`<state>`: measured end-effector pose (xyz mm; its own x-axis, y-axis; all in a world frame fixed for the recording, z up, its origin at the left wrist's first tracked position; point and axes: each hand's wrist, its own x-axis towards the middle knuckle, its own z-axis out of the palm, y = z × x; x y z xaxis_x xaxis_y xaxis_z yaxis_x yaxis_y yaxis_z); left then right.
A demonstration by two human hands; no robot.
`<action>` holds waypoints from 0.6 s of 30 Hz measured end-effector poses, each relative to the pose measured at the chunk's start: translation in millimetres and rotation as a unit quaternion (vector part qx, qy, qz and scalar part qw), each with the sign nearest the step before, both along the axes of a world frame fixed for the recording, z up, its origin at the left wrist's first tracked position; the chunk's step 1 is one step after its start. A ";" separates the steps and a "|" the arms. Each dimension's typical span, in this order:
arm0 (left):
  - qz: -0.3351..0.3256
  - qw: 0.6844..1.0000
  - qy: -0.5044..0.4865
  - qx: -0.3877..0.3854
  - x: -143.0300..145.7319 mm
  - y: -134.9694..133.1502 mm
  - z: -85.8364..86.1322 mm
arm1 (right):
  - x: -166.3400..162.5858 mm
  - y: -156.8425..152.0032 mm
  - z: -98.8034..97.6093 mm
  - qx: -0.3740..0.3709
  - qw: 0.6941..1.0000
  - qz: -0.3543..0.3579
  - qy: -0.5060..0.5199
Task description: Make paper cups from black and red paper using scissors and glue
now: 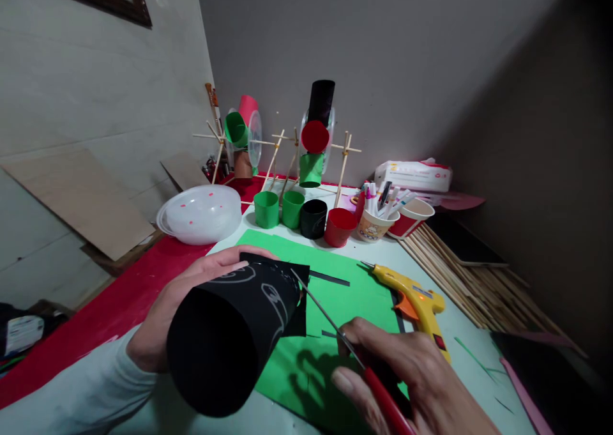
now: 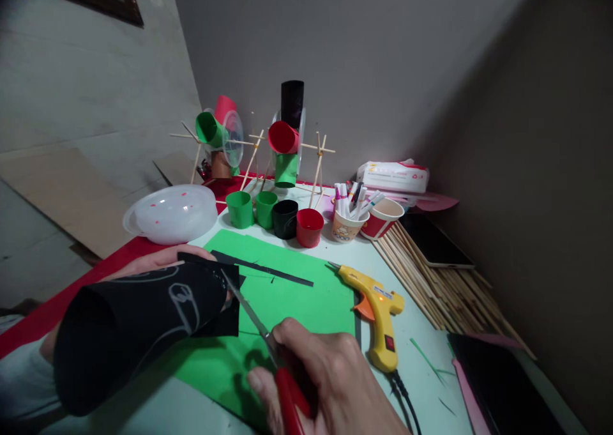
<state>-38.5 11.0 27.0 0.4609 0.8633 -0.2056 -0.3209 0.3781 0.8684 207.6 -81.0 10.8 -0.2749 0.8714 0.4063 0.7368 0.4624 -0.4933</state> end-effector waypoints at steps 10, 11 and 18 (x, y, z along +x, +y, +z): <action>0.109 0.993 0.028 -0.016 7.0 -6.7 -11.0 | -1.5 3.8 1.6 -0.070 0.996 0.023 0.054; 0.111 0.993 0.034 -0.009 6.6 -7.9 -13.4 | -1.4 3.6 1.7 -0.072 0.996 0.021 0.054; 0.098 0.994 0.001 -0.045 7.7 -9.0 -21.5 | -1.7 4.9 -0.6 -0.125 0.991 0.025 0.029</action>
